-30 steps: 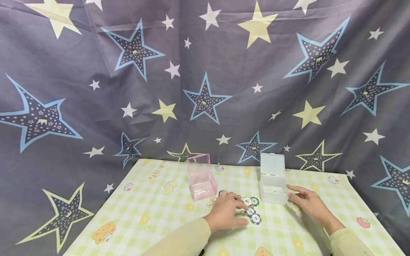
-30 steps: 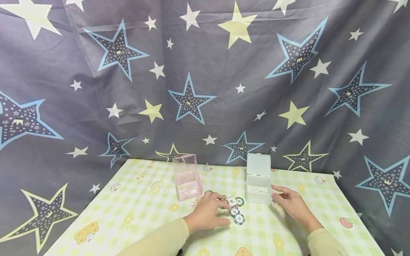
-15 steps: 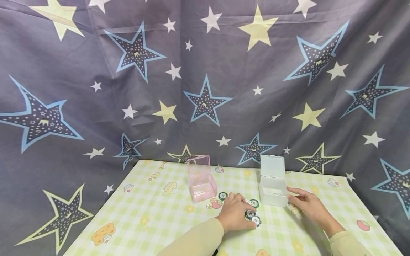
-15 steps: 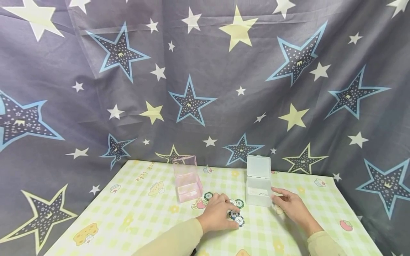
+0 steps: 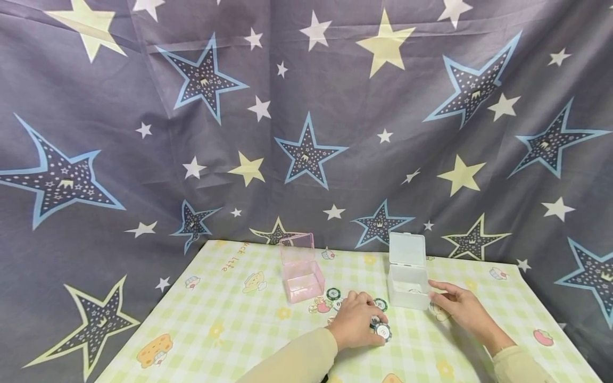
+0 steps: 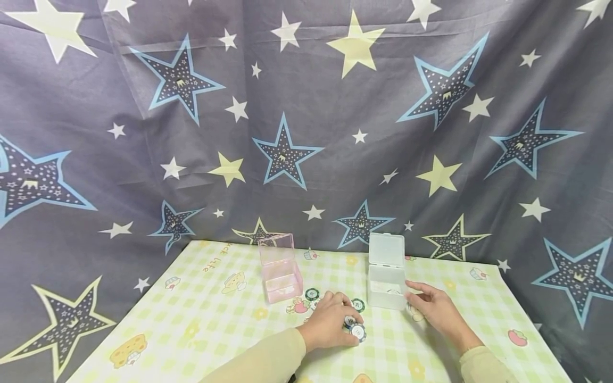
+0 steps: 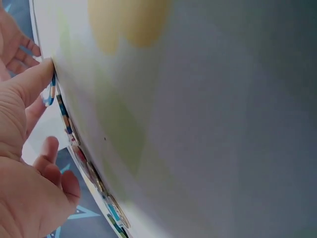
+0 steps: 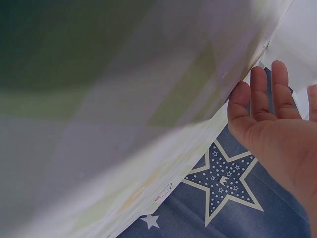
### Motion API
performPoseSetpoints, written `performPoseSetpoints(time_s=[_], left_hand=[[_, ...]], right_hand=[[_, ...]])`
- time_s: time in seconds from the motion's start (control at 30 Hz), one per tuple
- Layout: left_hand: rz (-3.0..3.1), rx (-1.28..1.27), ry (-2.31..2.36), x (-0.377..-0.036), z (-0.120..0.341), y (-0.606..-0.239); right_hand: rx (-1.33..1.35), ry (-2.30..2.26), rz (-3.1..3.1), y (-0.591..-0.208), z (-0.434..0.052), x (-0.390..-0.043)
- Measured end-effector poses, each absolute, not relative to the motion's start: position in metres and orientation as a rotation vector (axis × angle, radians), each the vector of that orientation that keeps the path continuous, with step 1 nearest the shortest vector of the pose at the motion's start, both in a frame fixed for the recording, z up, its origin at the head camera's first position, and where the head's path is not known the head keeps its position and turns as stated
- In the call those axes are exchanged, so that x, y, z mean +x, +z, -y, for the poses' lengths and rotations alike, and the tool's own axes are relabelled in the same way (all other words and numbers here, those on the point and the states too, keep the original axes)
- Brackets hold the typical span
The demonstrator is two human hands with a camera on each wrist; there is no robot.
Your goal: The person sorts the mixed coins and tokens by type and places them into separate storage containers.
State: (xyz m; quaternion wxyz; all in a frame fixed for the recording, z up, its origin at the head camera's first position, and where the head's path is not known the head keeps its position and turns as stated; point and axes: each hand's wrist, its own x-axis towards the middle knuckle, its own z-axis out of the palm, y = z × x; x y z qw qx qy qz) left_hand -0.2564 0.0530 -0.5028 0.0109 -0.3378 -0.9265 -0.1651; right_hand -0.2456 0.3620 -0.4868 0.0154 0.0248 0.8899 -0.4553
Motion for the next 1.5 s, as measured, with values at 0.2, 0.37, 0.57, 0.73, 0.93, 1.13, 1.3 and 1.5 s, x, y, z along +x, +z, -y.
performPoseSetpoints(time_s=[0.2,0.37,0.57,0.73,0.93,1.13,1.3,1.5], left_hand=[[2.865,-1.154,-0.668,-0.2579,-0.0553,-0.5045],[2.891,-1.158,-0.771,-0.2609,-0.0566,-0.5117],[2.892,-1.168,-1.008,-0.2604,-0.0514,-0.5098],[2.913,-1.149,-1.183,-0.2593,-0.0477,-0.5056],[2.925,-1.118,-1.268,-0.2585,-0.0479,-0.5054],[2.893,-1.142,-1.318,-0.2591,-0.0484,-0.5077],[2.868,-1.165,-1.255,-0.2597,-0.0497,-0.5098],[2.833,-1.179,-1.286,-0.2597,-0.0509,-0.5094]], right_hand=[[0.072,-1.413,-2.778,-0.4855,-0.3615,-0.2450],[0.081,-1.408,-2.760,-0.4844,-0.3608,-0.2432],[0.080,-1.411,-2.748,-0.4847,-0.3605,-0.2434],[0.081,-1.406,-2.743,-0.4836,-0.3605,-0.2438],[0.082,-1.394,-2.750,-0.4840,-0.3609,-0.2436],[0.075,-1.403,-2.753,-0.4852,-0.3608,-0.2432],[0.078,-1.411,-2.750,-0.4851,-0.3603,-0.2428],[0.077,-1.404,-2.748,-0.4842,-0.3606,-0.2431]])
